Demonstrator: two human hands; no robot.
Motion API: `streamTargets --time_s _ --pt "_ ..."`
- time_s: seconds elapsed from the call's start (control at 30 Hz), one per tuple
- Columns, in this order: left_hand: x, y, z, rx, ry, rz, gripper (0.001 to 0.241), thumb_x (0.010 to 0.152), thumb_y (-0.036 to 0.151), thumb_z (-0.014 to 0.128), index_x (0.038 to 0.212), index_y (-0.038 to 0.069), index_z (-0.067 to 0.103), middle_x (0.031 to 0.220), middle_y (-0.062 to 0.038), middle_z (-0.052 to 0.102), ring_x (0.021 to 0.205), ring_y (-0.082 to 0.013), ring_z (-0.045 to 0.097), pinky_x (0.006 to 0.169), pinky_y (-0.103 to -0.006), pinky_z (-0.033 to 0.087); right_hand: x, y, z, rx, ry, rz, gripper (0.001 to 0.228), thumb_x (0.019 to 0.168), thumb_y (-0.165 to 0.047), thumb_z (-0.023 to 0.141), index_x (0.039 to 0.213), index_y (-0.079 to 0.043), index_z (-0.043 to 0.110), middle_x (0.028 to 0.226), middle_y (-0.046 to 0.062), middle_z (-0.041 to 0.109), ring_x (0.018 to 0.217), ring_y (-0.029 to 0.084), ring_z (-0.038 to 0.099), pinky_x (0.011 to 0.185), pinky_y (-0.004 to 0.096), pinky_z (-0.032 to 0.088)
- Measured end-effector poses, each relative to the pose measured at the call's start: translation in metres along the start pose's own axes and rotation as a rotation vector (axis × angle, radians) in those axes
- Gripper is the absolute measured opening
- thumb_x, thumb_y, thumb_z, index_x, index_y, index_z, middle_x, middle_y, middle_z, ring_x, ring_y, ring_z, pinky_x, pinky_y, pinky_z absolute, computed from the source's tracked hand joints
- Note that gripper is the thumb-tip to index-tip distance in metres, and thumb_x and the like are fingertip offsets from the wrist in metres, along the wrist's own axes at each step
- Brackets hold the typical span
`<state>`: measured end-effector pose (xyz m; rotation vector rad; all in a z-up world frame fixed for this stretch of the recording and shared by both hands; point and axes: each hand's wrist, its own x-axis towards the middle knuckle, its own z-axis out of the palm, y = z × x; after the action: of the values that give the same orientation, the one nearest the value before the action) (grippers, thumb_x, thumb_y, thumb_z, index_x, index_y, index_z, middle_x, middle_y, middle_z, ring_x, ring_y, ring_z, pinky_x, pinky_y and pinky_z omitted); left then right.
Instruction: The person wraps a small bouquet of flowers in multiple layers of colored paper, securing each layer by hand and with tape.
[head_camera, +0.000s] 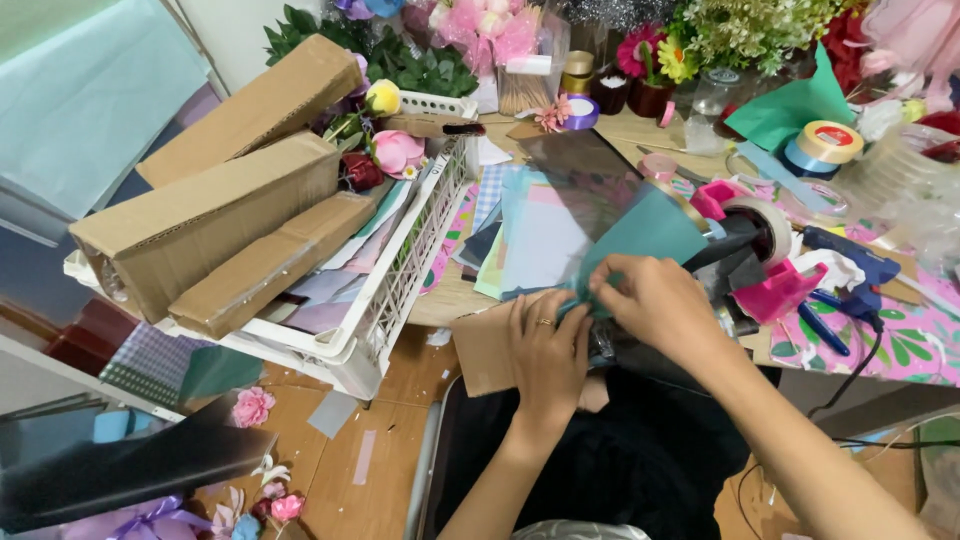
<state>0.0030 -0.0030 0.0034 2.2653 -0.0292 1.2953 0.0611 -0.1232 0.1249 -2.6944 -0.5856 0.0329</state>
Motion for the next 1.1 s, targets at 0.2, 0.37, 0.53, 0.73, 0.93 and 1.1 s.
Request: streamTargets --time_s 0.2,0.37,0.53,0.73,0.93,1.1 --pt "-0.003 0.002 0.002 -0.067 0.004 -0.011 0.011 0.101 0.016 0.067 0.101 0.008 0.074 0.098 -0.005 0.067 0.107 -0.0235 0.063 0.120 -0.0567 0.031 -0.004 -0.020 0.020 -0.174 -0.045 0.142 0.019 0.094 -0.036 0.061 0.103 -0.027 0.076 0.069 0.007 0.075 0.076 0.037 0.075 0.075 0.046 0.059" --pt "-0.006 -0.005 0.007 -0.048 0.029 -0.003 0.008 0.096 0.017 0.073 0.095 0.011 0.068 0.090 -0.002 0.068 0.108 -0.0210 0.068 0.122 -0.0548 0.031 -0.009 -0.017 0.026 -0.261 -0.021 0.118 0.022 0.095 -0.040 0.063 0.108 -0.029 0.077 0.077 0.014 0.075 0.082 0.042 0.075 0.078 0.052 0.059" --pt "-0.006 -0.007 0.010 -0.048 0.027 -0.018 0.013 0.094 0.016 0.073 0.094 0.016 0.060 0.089 0.002 0.067 0.108 -0.0184 0.069 0.123 -0.0537 0.032 -0.014 -0.021 0.023 -0.240 0.024 0.095 0.018 0.093 -0.028 0.066 0.106 -0.023 0.078 0.077 0.017 0.076 0.082 0.045 0.075 0.077 0.054 0.060" --pt "-0.010 -0.009 0.014 -0.031 -0.005 -0.027 0.018 0.094 0.015 0.070 0.111 0.014 0.062 0.101 0.000 0.069 0.115 -0.0188 0.067 0.124 -0.0538 0.030 -0.016 -0.010 0.042 -0.374 0.117 0.051 0.015 0.095 -0.029 0.065 0.105 -0.025 0.076 0.070 0.013 0.072 0.074 0.039 0.075 0.071 0.051 0.061" --pt "-0.010 -0.009 0.013 -0.023 -0.025 -0.005 0.020 0.096 0.012 0.066 0.116 0.009 0.065 0.105 -0.004 0.069 0.118 -0.0214 0.066 0.125 -0.0550 0.028 -0.012 0.002 0.056 -0.440 0.127 0.024 0.015 0.097 -0.032 0.060 0.105 -0.025 0.070 0.067 0.009 0.070 0.070 0.038 0.074 0.066 0.049 0.060" --pt "-0.012 -0.011 0.016 -0.006 -0.077 -0.009 0.020 0.098 0.013 0.064 0.117 0.012 0.068 0.111 -0.001 0.067 0.124 -0.0198 0.062 0.126 -0.0538 0.026 -0.018 -0.004 0.058 -0.467 0.214 0.000 0.010 0.096 -0.024 0.060 0.100 -0.021 0.068 0.064 0.008 0.067 0.068 0.035 0.073 0.065 0.045 0.060"
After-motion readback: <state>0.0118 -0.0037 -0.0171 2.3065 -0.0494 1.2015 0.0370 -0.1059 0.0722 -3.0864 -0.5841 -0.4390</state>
